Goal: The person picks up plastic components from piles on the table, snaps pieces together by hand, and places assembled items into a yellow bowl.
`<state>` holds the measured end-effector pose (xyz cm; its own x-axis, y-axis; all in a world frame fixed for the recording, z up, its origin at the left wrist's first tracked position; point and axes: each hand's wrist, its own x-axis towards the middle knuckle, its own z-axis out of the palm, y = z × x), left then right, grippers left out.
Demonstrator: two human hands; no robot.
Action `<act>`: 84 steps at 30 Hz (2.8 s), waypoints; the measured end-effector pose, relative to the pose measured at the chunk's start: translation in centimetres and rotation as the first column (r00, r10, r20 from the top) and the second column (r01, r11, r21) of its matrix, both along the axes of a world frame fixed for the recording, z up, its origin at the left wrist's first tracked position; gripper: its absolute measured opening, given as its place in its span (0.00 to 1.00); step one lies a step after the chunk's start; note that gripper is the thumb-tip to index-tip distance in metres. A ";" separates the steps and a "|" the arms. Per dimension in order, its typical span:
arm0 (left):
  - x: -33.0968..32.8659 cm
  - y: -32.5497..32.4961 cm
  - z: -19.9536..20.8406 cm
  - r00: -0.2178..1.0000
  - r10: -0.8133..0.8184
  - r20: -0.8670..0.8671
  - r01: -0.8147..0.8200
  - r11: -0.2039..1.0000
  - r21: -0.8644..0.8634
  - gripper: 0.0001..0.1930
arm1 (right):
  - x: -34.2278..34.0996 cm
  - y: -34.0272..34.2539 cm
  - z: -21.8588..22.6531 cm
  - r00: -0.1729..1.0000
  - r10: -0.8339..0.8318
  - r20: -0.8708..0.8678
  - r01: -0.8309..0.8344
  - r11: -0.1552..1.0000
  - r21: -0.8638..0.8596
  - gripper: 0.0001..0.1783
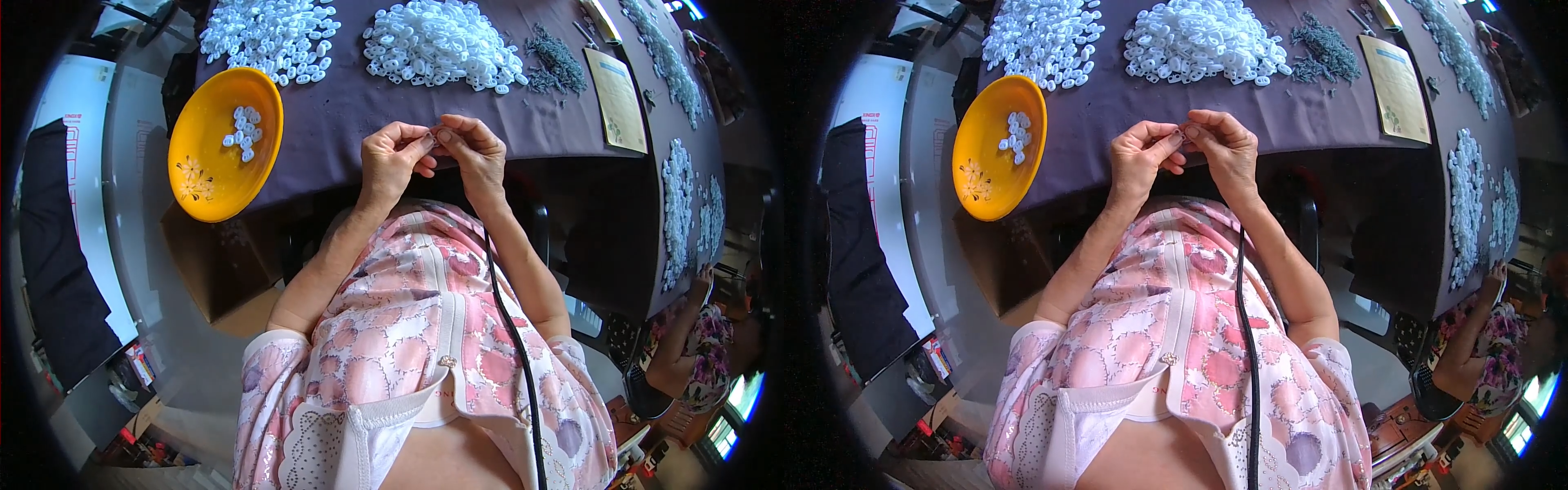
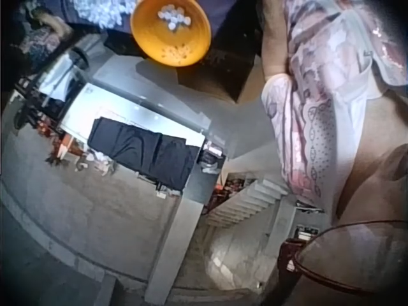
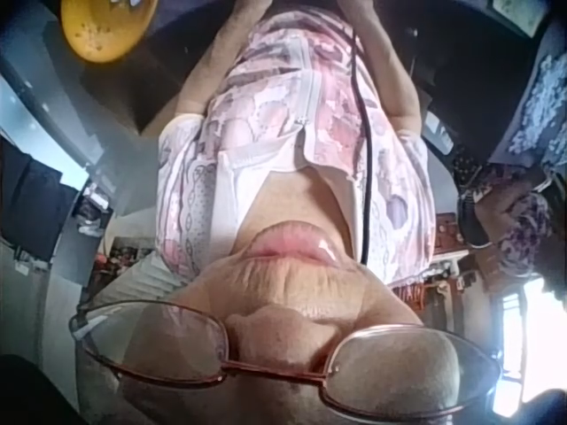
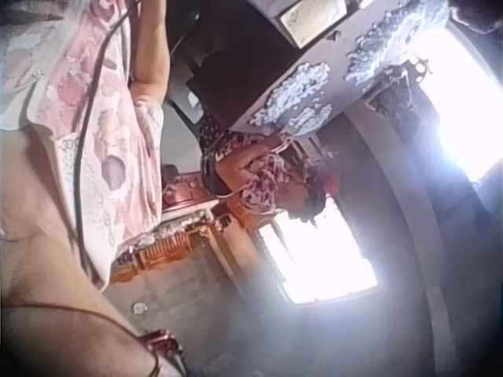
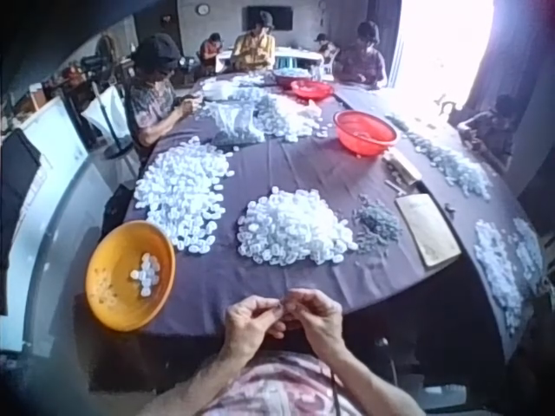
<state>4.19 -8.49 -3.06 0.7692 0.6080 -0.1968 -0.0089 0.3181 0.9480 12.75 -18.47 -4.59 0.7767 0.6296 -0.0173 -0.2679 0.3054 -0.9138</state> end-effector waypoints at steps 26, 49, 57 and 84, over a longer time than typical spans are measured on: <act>0.1 0.6 -0.9 0.999 -0.042 -0.005 0.041 0.989 -0.139 0.05 | 1.0 -0.7 0.1 0.973 0.188 0.134 -0.161 0.969 -0.186 0.04; -0.1 1.4 -1.3 0.983 -0.153 0.099 0.174 0.950 -0.259 0.08 | 1.4 -0.4 1.2 0.945 0.249 0.211 -0.154 0.910 -0.386 0.04; 0.4 0.8 -1.3 0.994 -0.113 0.001 0.113 0.993 0.034 0.07 | 1.3 -0.1 1.2 0.935 0.248 0.253 -0.132 0.906 -0.401 0.04; 0.4 1.8 -1.0 0.993 -0.115 0.035 0.120 0.975 -0.187 0.05 | 4.2 -1.5 1.6 0.946 0.121 0.302 -0.004 0.932 -0.362 0.09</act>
